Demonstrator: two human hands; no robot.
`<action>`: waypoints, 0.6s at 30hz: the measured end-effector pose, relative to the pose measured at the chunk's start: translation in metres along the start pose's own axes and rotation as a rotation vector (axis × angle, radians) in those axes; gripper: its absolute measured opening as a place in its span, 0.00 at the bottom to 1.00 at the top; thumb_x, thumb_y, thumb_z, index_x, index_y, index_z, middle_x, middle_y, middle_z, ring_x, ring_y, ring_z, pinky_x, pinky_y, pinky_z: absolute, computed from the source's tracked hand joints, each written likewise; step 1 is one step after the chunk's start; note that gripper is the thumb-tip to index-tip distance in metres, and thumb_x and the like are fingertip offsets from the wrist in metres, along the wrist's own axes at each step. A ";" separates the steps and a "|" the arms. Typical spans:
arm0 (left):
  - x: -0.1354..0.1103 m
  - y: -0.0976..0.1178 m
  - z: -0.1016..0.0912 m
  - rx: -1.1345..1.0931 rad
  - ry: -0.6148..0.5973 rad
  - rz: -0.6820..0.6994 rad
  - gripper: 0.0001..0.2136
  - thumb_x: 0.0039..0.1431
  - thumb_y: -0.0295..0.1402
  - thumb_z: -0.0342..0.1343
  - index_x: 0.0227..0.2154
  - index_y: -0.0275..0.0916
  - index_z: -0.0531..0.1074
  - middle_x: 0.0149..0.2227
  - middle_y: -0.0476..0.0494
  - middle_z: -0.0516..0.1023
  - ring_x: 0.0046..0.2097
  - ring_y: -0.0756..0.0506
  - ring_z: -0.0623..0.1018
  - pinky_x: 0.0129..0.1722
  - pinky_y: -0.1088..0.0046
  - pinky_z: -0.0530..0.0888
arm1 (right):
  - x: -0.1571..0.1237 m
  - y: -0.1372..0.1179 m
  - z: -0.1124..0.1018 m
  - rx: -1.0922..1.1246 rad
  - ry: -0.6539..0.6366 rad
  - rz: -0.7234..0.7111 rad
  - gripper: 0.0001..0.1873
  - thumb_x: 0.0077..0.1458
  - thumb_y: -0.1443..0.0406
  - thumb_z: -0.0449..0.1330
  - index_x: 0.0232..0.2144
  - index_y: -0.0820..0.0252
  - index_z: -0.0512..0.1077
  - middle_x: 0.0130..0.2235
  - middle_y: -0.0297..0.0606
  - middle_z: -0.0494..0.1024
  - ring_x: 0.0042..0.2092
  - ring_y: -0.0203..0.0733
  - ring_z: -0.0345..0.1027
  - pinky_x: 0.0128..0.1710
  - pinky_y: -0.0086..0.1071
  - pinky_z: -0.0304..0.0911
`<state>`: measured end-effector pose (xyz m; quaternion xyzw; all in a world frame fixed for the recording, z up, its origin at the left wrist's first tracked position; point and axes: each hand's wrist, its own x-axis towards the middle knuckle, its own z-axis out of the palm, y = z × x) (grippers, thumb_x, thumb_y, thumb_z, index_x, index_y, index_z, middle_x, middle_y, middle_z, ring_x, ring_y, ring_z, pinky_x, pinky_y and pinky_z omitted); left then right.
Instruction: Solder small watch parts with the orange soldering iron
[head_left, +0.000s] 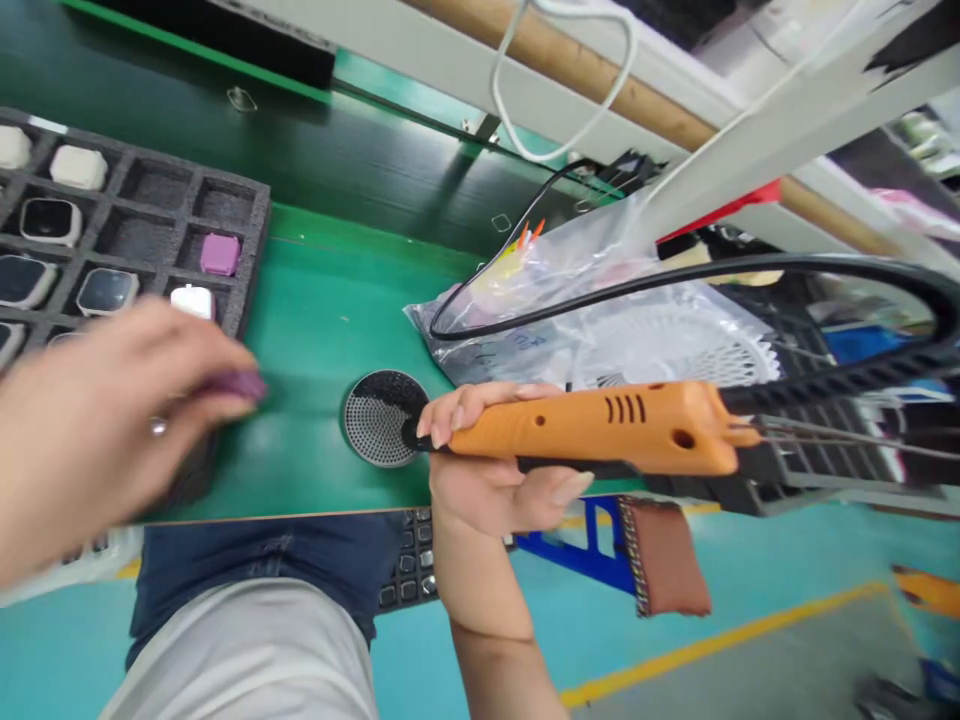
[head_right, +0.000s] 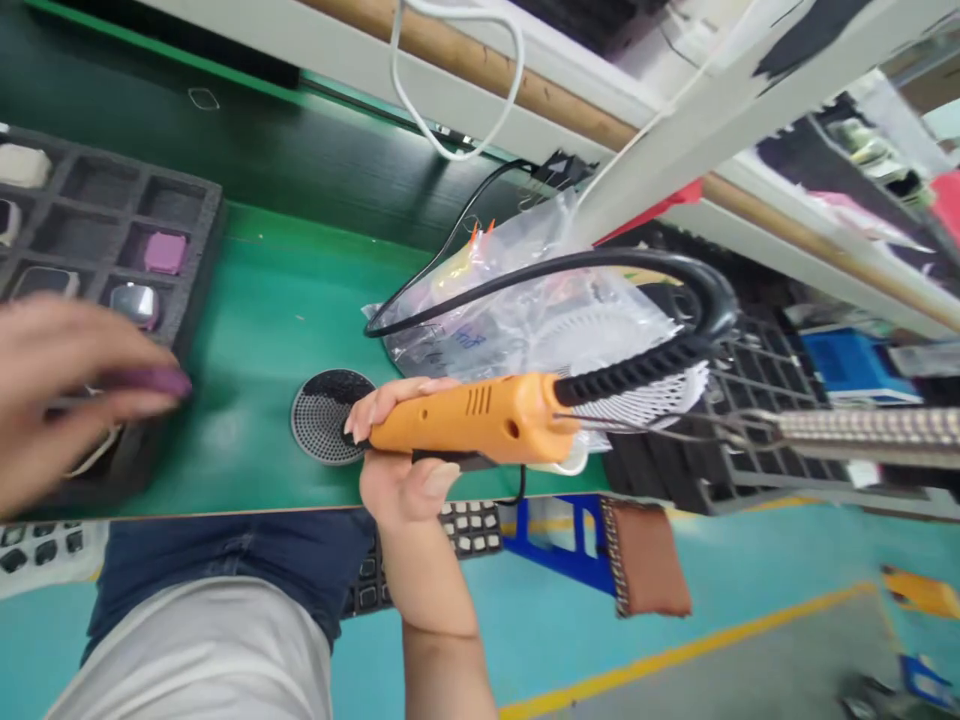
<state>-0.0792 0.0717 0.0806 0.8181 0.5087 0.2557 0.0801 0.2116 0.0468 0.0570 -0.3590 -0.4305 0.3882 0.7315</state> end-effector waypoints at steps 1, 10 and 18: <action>-0.018 0.024 0.011 -0.056 -0.078 0.070 0.12 0.72 0.44 0.52 0.48 0.51 0.80 0.50 0.50 0.81 0.43 0.45 0.83 0.38 0.68 0.81 | -0.001 0.001 0.000 -0.006 0.006 0.008 0.25 0.58 0.37 0.58 0.44 0.46 0.67 0.29 0.26 0.70 0.22 0.37 0.62 0.22 0.34 0.65; -0.063 0.076 0.096 -0.176 -0.150 0.075 0.09 0.73 0.28 0.55 0.52 0.39 0.75 0.53 0.41 0.79 0.53 0.39 0.77 0.53 0.55 0.75 | -0.007 0.012 0.000 -0.002 -0.003 0.003 0.22 0.58 0.41 0.60 0.47 0.44 0.73 0.30 0.27 0.71 0.24 0.37 0.63 0.23 0.34 0.65; -0.068 0.064 0.095 -0.261 -0.144 0.127 0.12 0.71 0.28 0.58 0.55 0.36 0.73 0.55 0.38 0.77 0.57 0.38 0.73 0.56 0.55 0.70 | -0.006 0.013 -0.002 -0.001 -0.026 0.013 0.23 0.57 0.42 0.62 0.47 0.46 0.75 0.30 0.30 0.72 0.24 0.39 0.63 0.23 0.36 0.64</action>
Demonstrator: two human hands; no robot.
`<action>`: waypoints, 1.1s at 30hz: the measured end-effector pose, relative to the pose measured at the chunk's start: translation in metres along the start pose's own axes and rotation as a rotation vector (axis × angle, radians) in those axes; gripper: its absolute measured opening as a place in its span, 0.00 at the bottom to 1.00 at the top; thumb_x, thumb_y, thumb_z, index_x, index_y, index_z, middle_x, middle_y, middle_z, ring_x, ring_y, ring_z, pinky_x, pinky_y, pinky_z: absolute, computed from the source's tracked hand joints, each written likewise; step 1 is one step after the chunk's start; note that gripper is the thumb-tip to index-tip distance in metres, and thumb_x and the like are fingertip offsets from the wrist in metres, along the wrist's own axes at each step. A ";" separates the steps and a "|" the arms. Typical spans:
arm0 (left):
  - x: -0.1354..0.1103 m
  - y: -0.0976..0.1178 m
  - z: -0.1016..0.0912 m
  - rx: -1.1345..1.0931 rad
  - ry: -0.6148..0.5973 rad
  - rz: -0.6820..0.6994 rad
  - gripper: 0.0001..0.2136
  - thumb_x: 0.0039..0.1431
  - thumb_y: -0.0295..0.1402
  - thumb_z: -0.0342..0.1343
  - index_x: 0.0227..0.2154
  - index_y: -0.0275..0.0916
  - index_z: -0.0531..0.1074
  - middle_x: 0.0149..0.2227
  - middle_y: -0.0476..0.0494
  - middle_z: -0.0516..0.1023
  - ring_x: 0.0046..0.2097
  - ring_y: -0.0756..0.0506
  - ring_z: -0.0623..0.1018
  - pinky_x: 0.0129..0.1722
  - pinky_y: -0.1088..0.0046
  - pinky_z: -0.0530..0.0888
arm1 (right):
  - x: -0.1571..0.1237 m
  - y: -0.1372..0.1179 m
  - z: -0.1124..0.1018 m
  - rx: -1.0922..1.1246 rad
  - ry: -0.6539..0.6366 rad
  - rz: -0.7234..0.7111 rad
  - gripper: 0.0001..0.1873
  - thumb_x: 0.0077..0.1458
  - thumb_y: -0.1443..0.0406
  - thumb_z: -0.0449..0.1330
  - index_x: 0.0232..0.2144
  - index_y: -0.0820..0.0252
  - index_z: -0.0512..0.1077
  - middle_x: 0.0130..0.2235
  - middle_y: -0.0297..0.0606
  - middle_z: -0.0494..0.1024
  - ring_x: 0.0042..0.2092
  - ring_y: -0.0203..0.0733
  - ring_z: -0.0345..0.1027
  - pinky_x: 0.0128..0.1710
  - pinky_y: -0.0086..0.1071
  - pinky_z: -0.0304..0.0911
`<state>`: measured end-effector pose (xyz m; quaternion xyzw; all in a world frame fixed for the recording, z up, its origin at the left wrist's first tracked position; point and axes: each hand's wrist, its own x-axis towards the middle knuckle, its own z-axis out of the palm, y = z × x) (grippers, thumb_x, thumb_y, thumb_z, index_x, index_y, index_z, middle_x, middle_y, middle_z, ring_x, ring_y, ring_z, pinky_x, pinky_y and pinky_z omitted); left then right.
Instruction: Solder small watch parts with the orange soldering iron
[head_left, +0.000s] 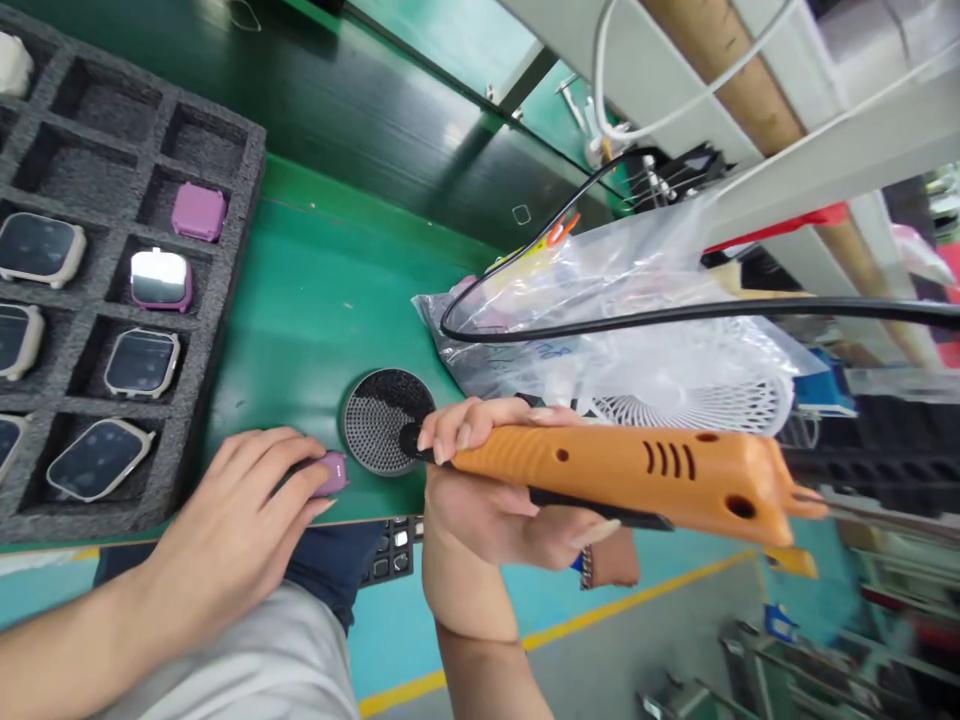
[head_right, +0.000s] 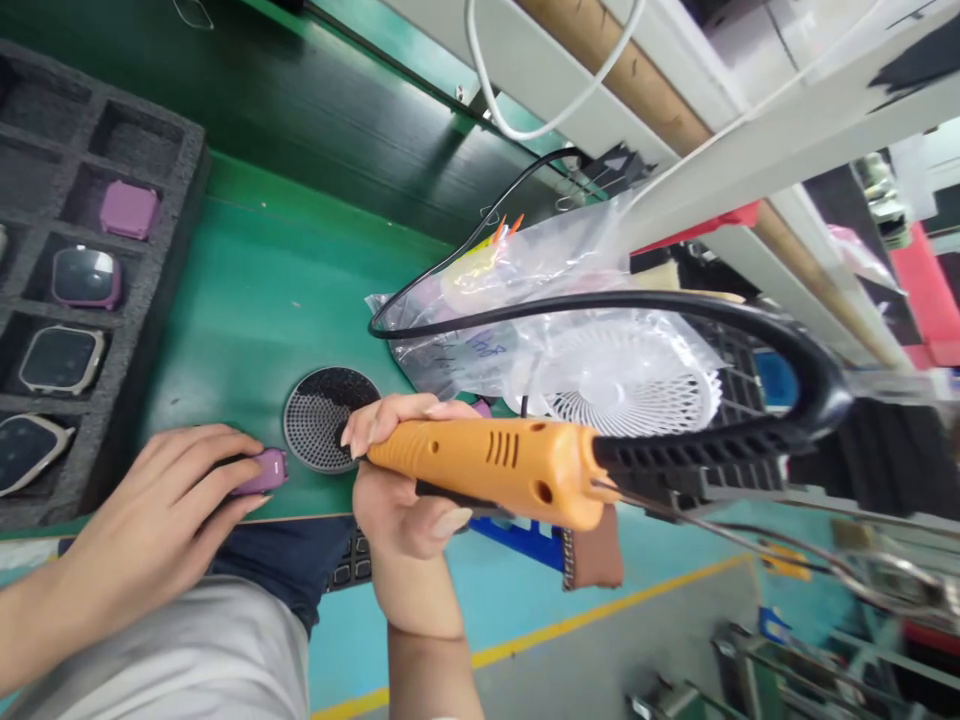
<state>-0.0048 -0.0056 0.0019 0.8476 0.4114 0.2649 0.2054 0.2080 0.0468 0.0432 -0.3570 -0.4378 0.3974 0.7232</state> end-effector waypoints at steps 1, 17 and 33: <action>0.000 -0.001 0.000 -0.006 0.005 0.007 0.12 0.71 0.26 0.58 0.55 0.36 0.73 0.54 0.38 0.77 0.56 0.38 0.74 0.56 0.55 0.69 | 0.000 0.000 0.000 -0.006 -0.009 0.004 0.23 0.57 0.42 0.62 0.47 0.46 0.75 0.31 0.30 0.71 0.24 0.39 0.63 0.23 0.37 0.64; 0.005 0.005 0.005 0.063 -0.055 0.079 0.15 0.70 0.29 0.58 0.56 0.39 0.77 0.54 0.40 0.79 0.55 0.35 0.74 0.57 0.49 0.67 | -0.017 -0.053 0.019 -0.206 -0.040 0.079 0.23 0.65 0.43 0.59 0.50 0.51 0.72 0.34 0.31 0.74 0.30 0.41 0.70 0.31 0.43 0.70; -0.001 0.003 0.009 0.014 -0.060 0.044 0.14 0.71 0.29 0.56 0.56 0.39 0.76 0.54 0.39 0.78 0.57 0.35 0.73 0.60 0.49 0.65 | -0.026 -0.028 0.032 -0.154 -0.150 0.073 0.13 0.72 0.58 0.52 0.52 0.53 0.70 0.33 0.31 0.76 0.28 0.41 0.72 0.28 0.43 0.71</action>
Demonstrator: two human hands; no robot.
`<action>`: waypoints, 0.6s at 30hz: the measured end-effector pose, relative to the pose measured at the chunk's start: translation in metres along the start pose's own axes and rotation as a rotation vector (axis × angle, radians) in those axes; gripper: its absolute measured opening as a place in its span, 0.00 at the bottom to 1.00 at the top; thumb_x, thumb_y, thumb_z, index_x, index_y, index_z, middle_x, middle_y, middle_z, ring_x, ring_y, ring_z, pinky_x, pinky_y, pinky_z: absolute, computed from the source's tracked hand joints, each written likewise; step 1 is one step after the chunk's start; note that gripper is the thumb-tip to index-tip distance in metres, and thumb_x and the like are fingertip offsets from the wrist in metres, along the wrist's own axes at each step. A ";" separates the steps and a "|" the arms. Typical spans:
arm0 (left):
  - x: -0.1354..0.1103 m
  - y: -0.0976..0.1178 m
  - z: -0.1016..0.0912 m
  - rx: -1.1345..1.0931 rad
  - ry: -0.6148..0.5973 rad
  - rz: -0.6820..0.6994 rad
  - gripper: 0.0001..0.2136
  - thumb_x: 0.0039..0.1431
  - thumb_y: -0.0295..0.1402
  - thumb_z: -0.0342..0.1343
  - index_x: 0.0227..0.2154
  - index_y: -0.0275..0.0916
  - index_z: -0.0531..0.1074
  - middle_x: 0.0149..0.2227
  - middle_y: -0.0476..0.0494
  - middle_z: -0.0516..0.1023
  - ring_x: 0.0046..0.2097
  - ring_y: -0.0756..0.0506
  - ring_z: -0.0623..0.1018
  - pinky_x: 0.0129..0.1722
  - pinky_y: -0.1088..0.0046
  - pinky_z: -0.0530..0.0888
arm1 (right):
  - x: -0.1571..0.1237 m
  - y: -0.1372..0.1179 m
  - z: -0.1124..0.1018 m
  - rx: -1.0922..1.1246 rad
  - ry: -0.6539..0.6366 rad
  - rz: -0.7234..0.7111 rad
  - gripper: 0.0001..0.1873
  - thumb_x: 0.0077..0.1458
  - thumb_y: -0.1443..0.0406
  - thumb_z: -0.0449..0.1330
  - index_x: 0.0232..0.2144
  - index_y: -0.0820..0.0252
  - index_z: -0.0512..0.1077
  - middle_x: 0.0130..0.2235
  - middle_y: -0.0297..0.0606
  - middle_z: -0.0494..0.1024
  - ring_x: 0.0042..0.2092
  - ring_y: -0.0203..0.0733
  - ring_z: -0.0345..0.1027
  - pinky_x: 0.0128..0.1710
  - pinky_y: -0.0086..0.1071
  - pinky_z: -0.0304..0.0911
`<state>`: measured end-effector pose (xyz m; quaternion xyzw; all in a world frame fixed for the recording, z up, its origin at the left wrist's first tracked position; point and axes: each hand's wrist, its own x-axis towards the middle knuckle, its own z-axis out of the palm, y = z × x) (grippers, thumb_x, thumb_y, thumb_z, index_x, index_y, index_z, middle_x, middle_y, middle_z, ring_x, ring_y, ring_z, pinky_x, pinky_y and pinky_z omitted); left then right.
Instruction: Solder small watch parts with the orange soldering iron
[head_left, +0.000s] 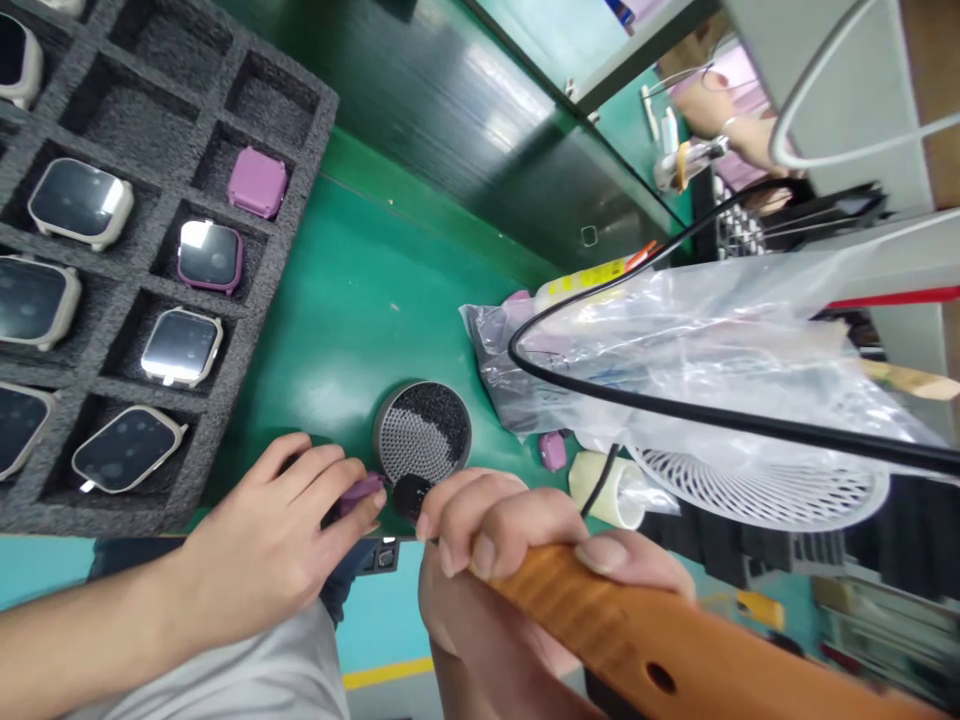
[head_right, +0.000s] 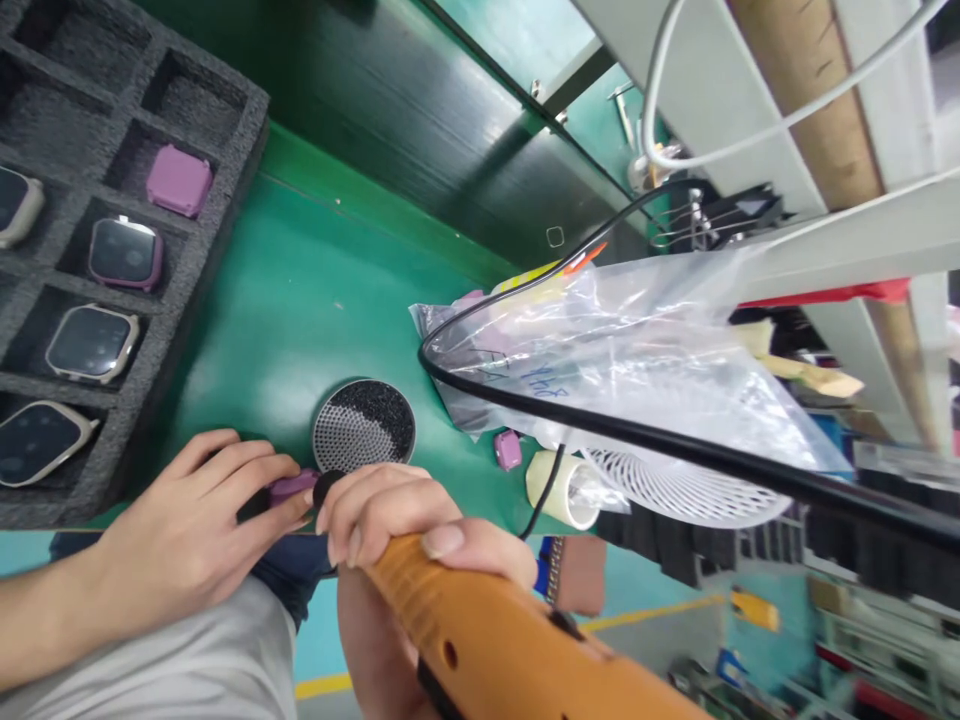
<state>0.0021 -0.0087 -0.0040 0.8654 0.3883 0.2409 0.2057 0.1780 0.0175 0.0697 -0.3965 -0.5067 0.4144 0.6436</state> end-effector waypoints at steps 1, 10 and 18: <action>0.000 0.000 -0.001 -0.001 0.003 0.000 0.14 0.71 0.29 0.55 0.56 0.39 0.76 0.54 0.39 0.78 0.57 0.36 0.73 0.60 0.49 0.64 | -0.001 0.000 -0.001 -0.011 0.003 0.012 0.12 0.72 0.60 0.50 0.52 0.53 0.70 0.33 0.31 0.76 0.29 0.41 0.72 0.28 0.43 0.72; 0.003 -0.001 -0.001 -0.039 0.024 -0.013 0.13 0.70 0.27 0.54 0.54 0.38 0.77 0.52 0.40 0.79 0.53 0.38 0.74 0.58 0.52 0.65 | 0.017 0.006 -0.024 -0.005 -0.454 0.182 0.19 0.69 0.55 0.48 0.45 0.50 0.77 0.28 0.33 0.75 0.27 0.45 0.73 0.29 0.47 0.75; 0.006 0.000 -0.004 -0.041 0.018 -0.016 0.14 0.69 0.24 0.53 0.53 0.38 0.77 0.50 0.39 0.79 0.51 0.38 0.74 0.57 0.52 0.66 | 0.016 -0.007 -0.015 -0.125 -0.349 0.358 0.22 0.72 0.53 0.47 0.35 0.48 0.78 0.25 0.34 0.73 0.27 0.46 0.71 0.32 0.50 0.74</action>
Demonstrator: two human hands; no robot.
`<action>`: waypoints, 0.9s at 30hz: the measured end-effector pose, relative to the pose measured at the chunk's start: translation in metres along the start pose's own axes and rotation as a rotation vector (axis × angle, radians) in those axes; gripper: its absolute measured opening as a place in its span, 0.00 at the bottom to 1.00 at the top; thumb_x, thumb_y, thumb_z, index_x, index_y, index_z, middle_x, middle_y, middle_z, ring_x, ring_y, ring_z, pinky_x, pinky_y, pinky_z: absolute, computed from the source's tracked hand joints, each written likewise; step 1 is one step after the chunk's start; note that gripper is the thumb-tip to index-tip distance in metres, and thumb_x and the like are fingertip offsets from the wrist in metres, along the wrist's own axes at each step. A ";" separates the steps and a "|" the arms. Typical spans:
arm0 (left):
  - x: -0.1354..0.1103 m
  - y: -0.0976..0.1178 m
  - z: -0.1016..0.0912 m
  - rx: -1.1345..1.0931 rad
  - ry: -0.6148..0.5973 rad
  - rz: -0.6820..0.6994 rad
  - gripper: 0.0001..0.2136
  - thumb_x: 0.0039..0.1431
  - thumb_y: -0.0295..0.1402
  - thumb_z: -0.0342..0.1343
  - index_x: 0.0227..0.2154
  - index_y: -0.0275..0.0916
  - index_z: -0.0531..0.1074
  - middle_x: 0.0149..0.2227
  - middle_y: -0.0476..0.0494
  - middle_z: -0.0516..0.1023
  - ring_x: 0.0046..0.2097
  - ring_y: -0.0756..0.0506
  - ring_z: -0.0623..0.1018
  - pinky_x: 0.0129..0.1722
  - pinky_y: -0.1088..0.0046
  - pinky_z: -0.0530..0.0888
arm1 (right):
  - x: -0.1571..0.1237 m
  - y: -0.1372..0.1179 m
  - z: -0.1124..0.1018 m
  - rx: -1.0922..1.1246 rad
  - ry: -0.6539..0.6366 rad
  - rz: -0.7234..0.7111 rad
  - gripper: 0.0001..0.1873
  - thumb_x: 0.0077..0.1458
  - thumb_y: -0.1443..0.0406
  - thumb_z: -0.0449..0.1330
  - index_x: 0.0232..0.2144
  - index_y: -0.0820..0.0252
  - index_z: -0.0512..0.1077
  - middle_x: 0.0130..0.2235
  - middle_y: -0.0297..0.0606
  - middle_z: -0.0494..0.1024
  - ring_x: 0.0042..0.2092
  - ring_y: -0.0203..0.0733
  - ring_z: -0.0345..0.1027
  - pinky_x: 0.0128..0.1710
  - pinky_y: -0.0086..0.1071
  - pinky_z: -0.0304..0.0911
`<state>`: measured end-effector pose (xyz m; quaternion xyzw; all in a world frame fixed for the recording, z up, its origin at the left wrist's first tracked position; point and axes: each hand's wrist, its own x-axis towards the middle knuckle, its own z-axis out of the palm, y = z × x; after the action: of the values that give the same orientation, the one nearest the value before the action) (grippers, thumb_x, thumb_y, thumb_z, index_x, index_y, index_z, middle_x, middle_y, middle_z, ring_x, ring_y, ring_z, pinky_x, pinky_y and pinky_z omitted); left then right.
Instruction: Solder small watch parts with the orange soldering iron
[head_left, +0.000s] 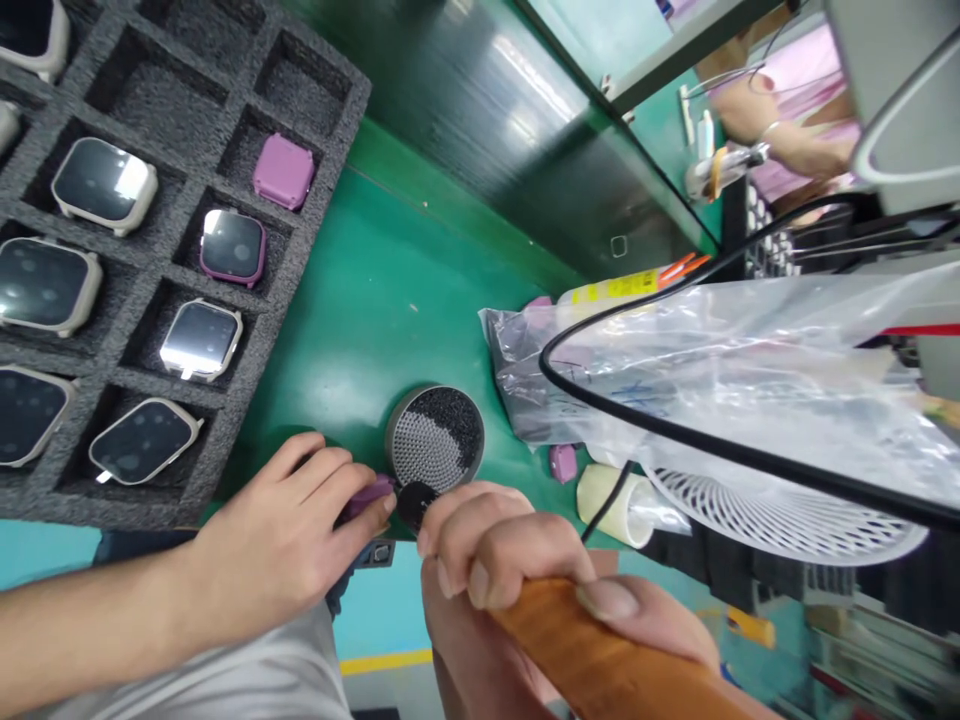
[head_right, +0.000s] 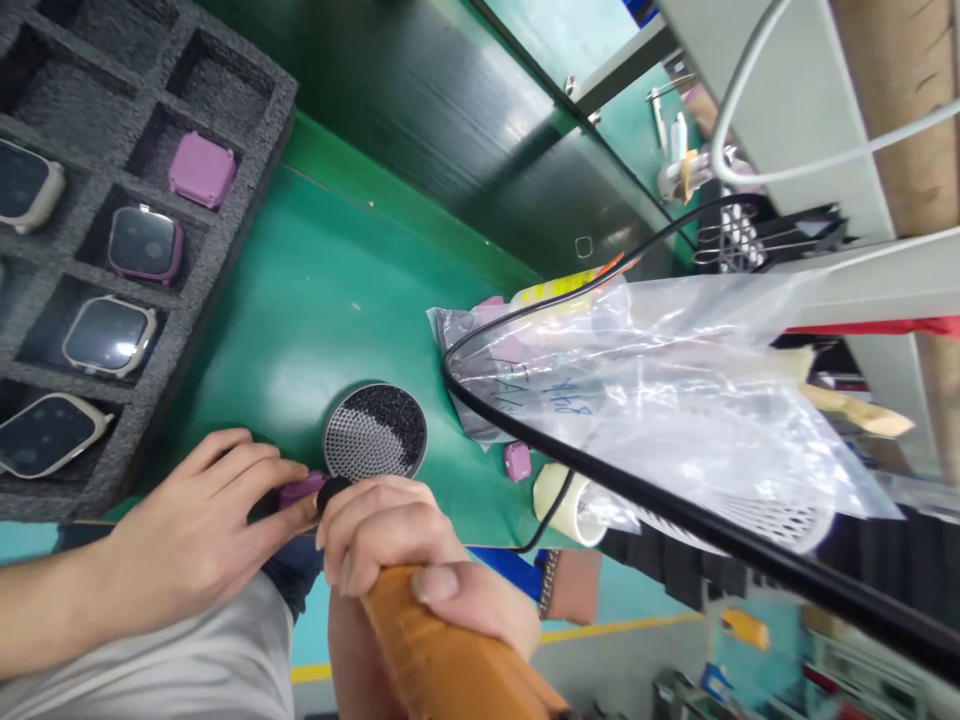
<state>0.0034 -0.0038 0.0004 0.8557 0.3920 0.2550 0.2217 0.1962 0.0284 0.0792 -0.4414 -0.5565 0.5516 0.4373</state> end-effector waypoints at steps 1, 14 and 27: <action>0.000 0.000 0.000 0.001 0.002 0.000 0.13 0.70 0.24 0.53 0.53 0.38 0.77 0.50 0.39 0.79 0.51 0.38 0.74 0.57 0.52 0.66 | -0.001 0.000 -0.001 -0.003 -0.005 0.012 0.23 0.72 0.52 0.47 0.34 0.48 0.78 0.25 0.34 0.72 0.26 0.46 0.71 0.32 0.51 0.74; 0.000 -0.001 0.001 0.017 0.014 0.013 0.14 0.72 0.28 0.52 0.55 0.36 0.77 0.51 0.39 0.79 0.51 0.37 0.74 0.58 0.51 0.64 | -0.029 0.033 -0.017 -0.006 0.073 -0.056 0.19 0.70 0.51 0.49 0.35 0.43 0.77 0.22 0.28 0.63 0.21 0.44 0.63 0.25 0.52 0.73; 0.002 -0.001 0.001 0.004 0.008 0.010 0.13 0.70 0.28 0.52 0.51 0.37 0.78 0.51 0.39 0.79 0.51 0.38 0.74 0.57 0.52 0.65 | -0.007 0.021 -0.008 -0.065 -0.030 -0.044 0.21 0.71 0.50 0.48 0.35 0.45 0.76 0.22 0.27 0.67 0.25 0.44 0.70 0.29 0.48 0.75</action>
<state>0.0043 -0.0019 -0.0004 0.8570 0.3891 0.2589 0.2172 0.2058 0.0234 0.0587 -0.4345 -0.5902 0.5301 0.4265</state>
